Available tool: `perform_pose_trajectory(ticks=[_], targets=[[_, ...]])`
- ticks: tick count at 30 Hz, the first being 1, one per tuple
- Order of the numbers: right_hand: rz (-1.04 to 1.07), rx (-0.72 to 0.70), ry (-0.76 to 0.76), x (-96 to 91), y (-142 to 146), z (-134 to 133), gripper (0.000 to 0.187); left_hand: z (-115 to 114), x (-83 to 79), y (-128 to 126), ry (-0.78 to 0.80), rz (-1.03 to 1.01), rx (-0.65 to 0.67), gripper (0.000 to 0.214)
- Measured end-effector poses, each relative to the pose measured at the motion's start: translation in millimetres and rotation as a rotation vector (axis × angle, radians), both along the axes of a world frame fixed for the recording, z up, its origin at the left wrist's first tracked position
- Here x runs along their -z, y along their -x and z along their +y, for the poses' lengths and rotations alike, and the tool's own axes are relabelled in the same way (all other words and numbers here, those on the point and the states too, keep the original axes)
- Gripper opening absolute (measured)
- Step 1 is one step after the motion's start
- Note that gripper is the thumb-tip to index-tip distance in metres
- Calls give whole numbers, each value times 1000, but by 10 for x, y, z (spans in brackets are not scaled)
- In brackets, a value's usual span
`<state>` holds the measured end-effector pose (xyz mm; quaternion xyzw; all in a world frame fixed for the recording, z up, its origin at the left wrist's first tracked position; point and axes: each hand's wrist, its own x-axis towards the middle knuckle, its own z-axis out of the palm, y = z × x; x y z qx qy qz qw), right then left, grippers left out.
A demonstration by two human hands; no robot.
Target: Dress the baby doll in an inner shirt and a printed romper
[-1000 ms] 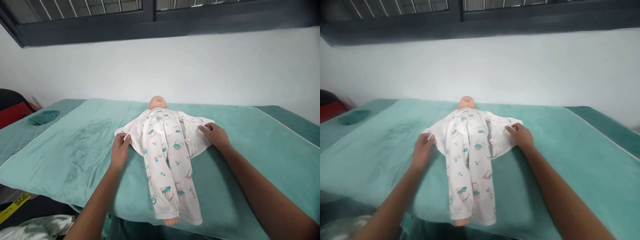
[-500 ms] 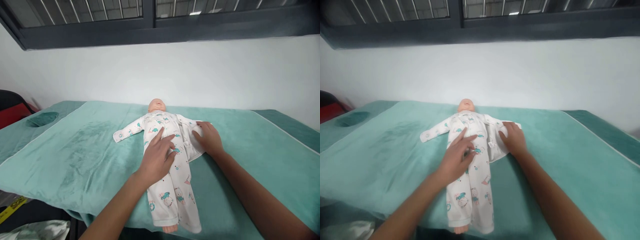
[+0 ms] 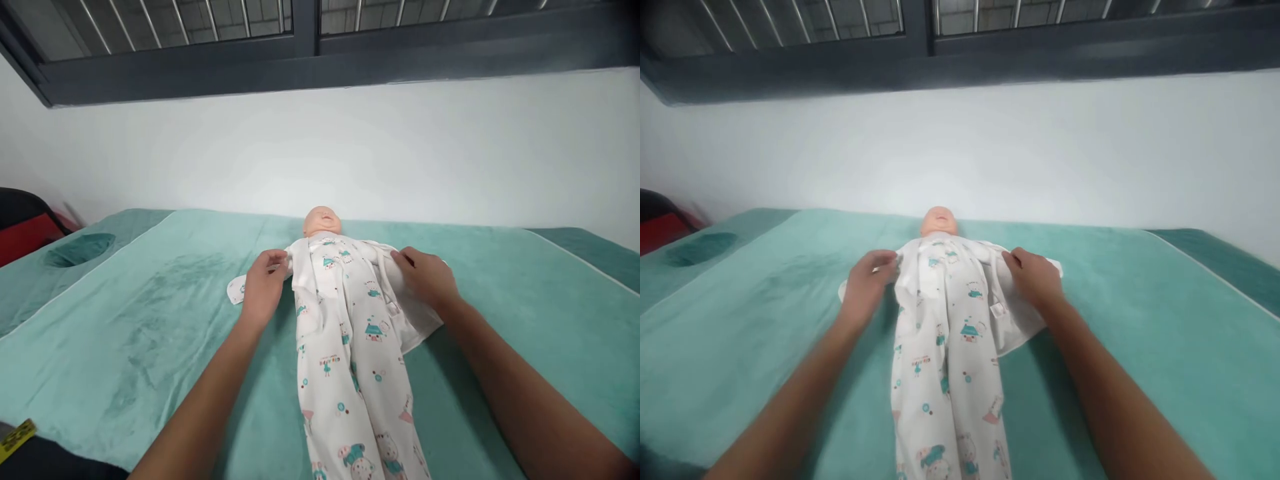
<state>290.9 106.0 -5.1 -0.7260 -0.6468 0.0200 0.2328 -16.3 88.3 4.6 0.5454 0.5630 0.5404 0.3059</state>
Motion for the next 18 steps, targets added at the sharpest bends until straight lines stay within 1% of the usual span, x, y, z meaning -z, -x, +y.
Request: perform_pose_trajectory(ticks=[2,3,5,7,9,11,12,13,14,15,17,18], targets=[[219,-46,51,-114,-16,14,45,166,10,-34,46,102,41,14],[341,-88,91,-193,-3,24,46,211,-9,-83,37,105,63,15],[554,-196,181,-388,80,39,45,225,-101,-220,-16,6,112,18],[702,-333,257,-603,234,44,40,154,-252,-366,-74,-170,215,19],[791,-509,375,-781,419,39,33,36,-432,-472,-121,-305,373,18],[846,-667,511,-864,573,32,31,-73,-585,-506,-168,-346,496,17],[870,-704,526,-860,624,31,31,-106,-632,-492,-195,-350,515,16],[893,-700,488,-826,658,33,31,-118,-652,-459,-220,-355,497,16],[911,-658,407,-765,676,37,31,-107,-643,-411,-236,-362,436,15],[916,-588,301,-684,685,41,31,-75,-604,-352,-236,-360,342,14],[862,-422,108,-500,696,51,36,38,-458,-231,-176,-301,124,12],[800,-344,34,-417,708,55,38,105,-368,-185,-118,-231,48,11]])
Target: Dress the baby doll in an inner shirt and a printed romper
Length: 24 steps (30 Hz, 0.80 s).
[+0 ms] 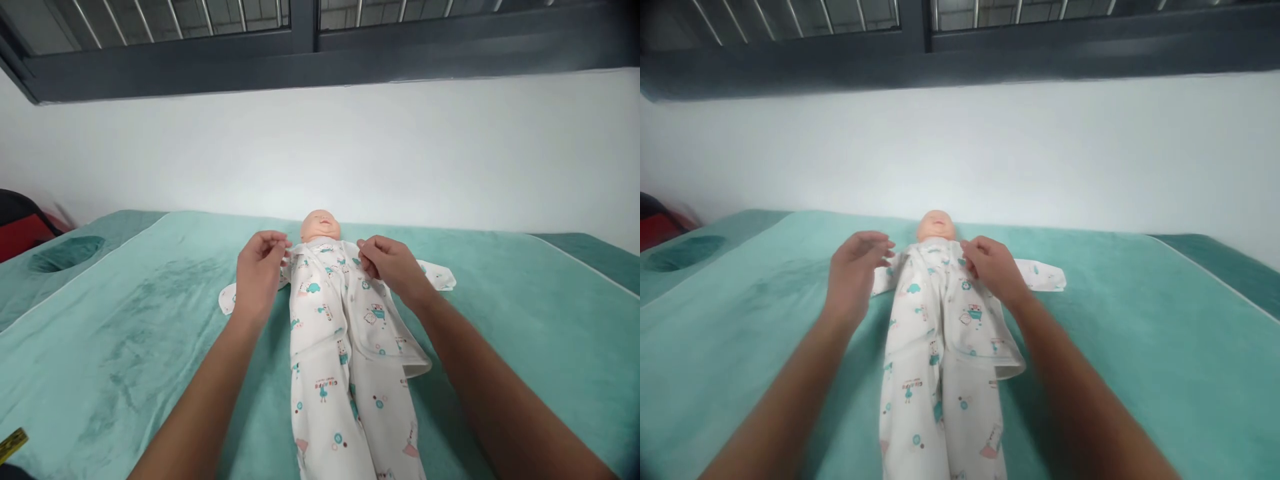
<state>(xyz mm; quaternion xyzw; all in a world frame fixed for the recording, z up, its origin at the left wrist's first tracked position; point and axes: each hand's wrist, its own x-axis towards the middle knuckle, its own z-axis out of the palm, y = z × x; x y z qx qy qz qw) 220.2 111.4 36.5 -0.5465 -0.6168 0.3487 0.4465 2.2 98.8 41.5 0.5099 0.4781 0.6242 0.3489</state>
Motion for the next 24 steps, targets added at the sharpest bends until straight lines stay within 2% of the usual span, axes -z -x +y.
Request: perform_pose_trajectory(ticks=[1,3,6,10,12,15,17,19,21,24], targets=[[-73,79,-38,65,18,4,39,67,88,28,52,80,-42,10],[-237,170,-93,124,70,25,39,181,226,17,93,249,-46,11],[-455,170,-60,44,166,123,40,295,274,-129,48,384,19,17],[-670,105,107,-129,257,339,38,432,193,-313,-70,314,245,24],[-720,91,112,-135,264,415,33,514,203,-323,-113,196,266,24],[-654,116,27,-44,225,467,27,618,299,-255,-103,149,93,20],[-466,108,-11,26,199,483,27,656,355,-204,-67,229,45,20],[-221,85,-37,62,209,499,26,675,366,-174,-34,310,86,23],[-69,80,-87,66,268,511,25,692,334,-171,-17,368,154,26],[-73,73,-142,59,389,513,24,740,280,-196,20,413,240,25]])
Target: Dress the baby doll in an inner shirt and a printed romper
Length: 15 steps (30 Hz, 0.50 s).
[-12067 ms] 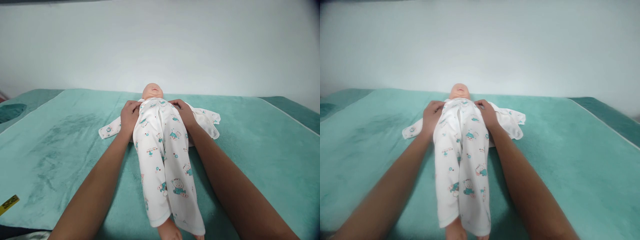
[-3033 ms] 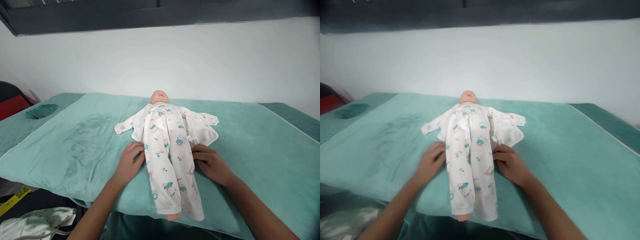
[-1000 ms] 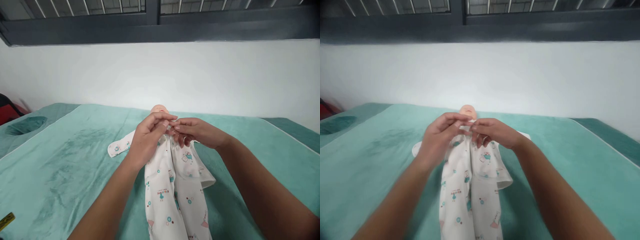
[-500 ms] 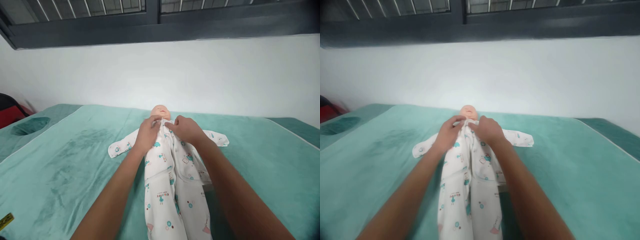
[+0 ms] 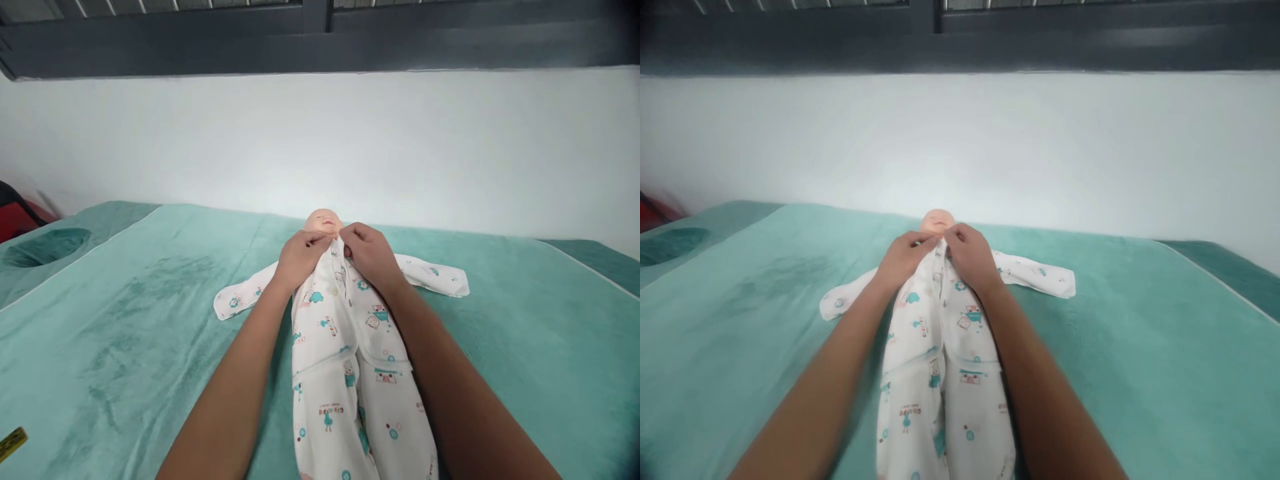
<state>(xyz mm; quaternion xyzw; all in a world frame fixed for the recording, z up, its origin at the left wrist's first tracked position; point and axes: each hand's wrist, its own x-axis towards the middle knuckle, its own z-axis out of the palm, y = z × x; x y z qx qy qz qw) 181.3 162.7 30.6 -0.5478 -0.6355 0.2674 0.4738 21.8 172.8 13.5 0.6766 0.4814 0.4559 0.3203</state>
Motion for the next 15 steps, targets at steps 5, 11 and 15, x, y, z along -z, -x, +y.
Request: perform_pose_trajectory(ticks=[5,11,15], targets=[[-54,47,50,46,42,-14,25,69,6,-65,25,-39,-67,16],[81,63,24,86,0,-35,23,8,-71,-106,-4,-185,-93,12],[168,19,8,99,15,-56,23,11,-93,-97,73,-222,-36,12]])
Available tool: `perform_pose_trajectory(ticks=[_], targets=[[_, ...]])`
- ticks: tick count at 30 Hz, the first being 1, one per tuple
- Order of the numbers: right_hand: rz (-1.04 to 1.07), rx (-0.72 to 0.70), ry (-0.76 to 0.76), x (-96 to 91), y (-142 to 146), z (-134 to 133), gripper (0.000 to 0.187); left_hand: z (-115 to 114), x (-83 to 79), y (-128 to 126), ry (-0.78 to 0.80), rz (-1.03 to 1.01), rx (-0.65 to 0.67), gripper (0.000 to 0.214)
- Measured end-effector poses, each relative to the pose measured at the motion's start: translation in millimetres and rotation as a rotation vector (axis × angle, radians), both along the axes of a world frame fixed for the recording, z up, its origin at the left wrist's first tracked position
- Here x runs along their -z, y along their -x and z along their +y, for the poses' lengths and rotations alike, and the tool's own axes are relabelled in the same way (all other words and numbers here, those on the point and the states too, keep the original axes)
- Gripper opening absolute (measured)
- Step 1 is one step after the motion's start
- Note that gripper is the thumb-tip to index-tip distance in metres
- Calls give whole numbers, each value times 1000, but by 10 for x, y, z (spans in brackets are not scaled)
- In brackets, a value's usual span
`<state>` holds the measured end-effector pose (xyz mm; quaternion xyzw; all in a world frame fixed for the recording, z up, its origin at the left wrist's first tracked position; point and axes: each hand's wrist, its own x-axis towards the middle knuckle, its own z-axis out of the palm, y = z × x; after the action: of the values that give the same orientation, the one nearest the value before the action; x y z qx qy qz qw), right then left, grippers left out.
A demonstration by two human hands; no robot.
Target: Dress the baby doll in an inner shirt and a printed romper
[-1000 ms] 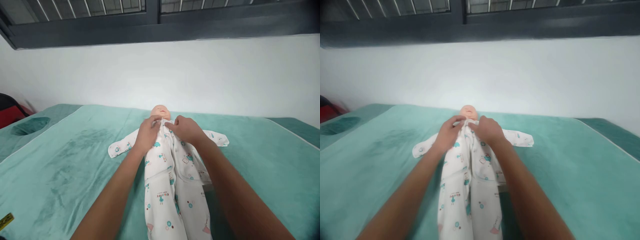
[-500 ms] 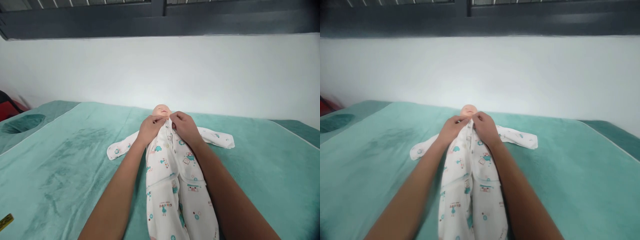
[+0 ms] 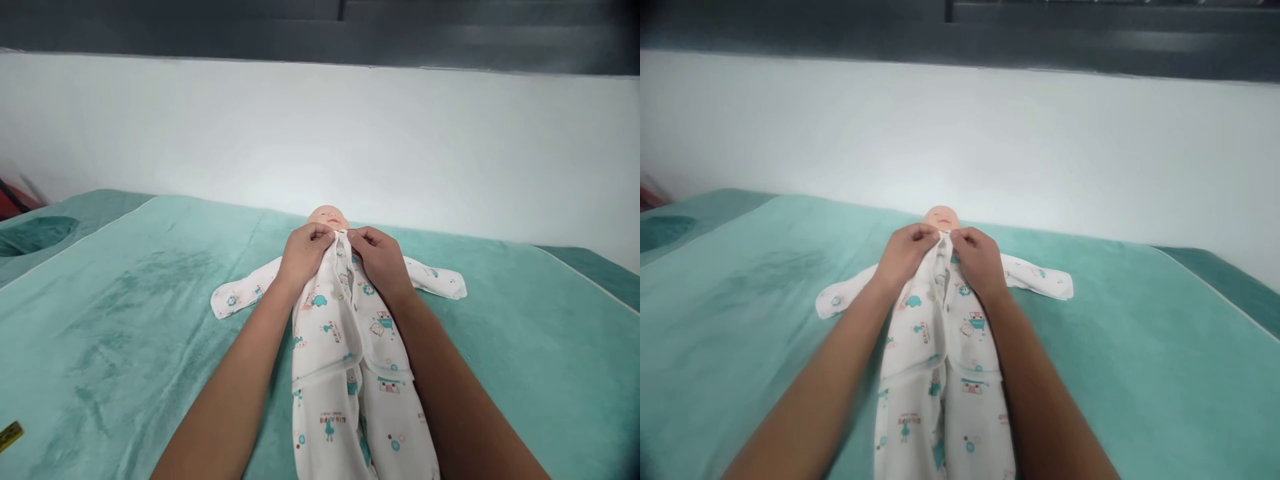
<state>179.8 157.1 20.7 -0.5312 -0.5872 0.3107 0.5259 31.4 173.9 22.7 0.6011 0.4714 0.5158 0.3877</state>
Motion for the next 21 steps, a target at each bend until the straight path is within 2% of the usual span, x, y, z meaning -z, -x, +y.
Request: perform_pose_trajectory(ticks=[9,21], targets=[[-105,-29,-35,-9,35,-44,17,-1,36,9,104,-148,54,12],[-154,-76,-100,-10,48,-73,13,-26,25,18,109,-138,65,14]])
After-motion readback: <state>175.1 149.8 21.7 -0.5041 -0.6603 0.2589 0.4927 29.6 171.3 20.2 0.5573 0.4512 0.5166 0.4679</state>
